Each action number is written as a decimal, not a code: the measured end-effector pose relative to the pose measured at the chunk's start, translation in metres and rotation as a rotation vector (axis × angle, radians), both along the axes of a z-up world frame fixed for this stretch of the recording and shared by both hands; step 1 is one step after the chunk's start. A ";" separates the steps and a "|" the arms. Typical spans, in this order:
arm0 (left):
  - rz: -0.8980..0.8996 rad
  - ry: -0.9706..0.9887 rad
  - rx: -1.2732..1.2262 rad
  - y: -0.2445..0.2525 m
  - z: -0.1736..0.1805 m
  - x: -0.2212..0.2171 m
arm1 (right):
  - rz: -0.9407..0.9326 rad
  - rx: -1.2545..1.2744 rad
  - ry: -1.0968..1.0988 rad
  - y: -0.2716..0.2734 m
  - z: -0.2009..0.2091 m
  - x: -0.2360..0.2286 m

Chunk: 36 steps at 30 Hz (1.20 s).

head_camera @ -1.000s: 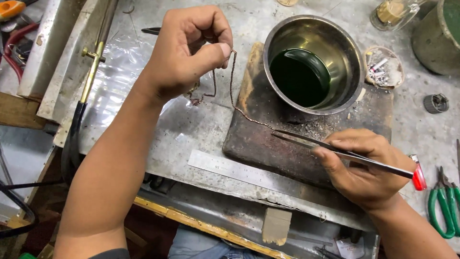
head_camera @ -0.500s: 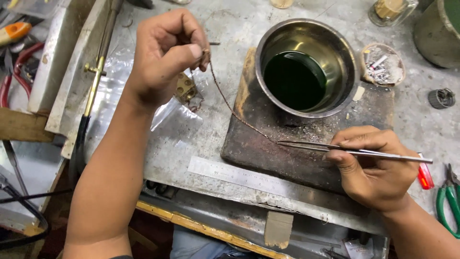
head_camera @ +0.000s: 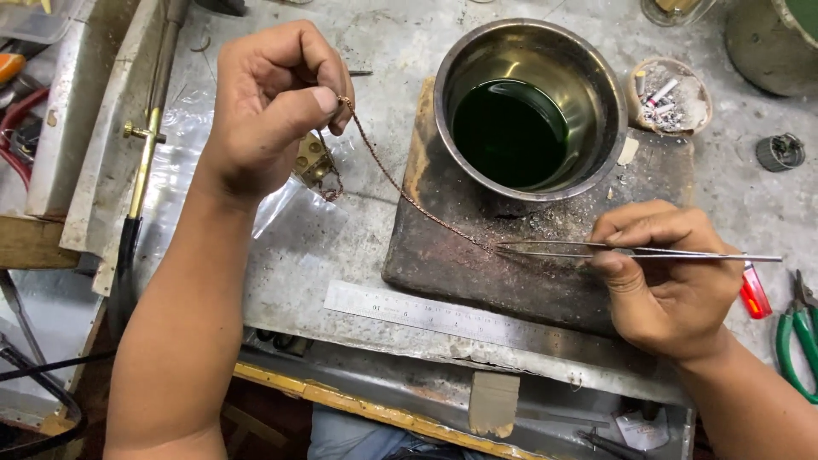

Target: Heating an acid solution in a metal bowl using a gas torch while treating a jewelry chain.

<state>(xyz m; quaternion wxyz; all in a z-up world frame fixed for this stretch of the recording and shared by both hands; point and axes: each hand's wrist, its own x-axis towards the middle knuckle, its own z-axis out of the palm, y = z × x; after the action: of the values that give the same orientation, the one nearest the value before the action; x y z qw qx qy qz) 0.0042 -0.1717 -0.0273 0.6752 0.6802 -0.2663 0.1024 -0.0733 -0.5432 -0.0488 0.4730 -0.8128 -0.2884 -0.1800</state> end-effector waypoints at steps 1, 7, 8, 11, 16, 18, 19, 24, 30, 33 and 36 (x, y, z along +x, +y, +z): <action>-0.003 0.002 -0.001 0.000 0.000 -0.001 | -0.003 -0.001 0.002 0.000 0.000 0.000; -0.004 0.016 -0.010 0.000 0.000 -0.001 | -0.006 0.003 0.052 0.002 0.001 -0.002; -0.006 0.018 -0.014 0.000 0.000 -0.002 | -0.005 -0.001 0.055 0.003 0.001 -0.002; -0.003 0.013 -0.004 0.000 0.002 -0.002 | 0.002 0.010 0.062 0.002 -0.001 -0.001; 0.003 0.027 0.010 0.000 0.003 -0.003 | 0.027 0.015 0.060 0.001 -0.002 0.000; 0.005 0.027 -0.006 0.001 0.002 -0.002 | 0.009 -0.002 0.039 0.001 -0.002 0.000; 0.005 0.027 -0.006 0.001 0.002 -0.002 | 0.008 -0.003 0.039 0.000 -0.003 0.000; -0.007 0.022 -0.080 0.005 0.005 -0.002 | -0.030 0.000 -0.035 -0.001 -0.003 -0.001; -0.002 0.017 -0.101 0.008 0.005 -0.002 | -0.037 -0.013 -0.046 0.001 -0.002 -0.001; -0.006 -0.015 -0.094 0.007 0.005 -0.003 | -0.025 -0.025 -0.074 0.001 -0.004 0.002; 0.001 -0.061 -0.035 0.006 0.011 -0.007 | -0.035 -0.033 -0.113 0.002 -0.002 0.002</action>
<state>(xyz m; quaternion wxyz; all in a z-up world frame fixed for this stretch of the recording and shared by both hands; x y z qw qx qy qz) -0.0025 -0.1658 -0.0166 0.6784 0.6650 -0.2846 0.1284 -0.0708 -0.5416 -0.0511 0.4393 -0.8140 -0.3035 -0.2287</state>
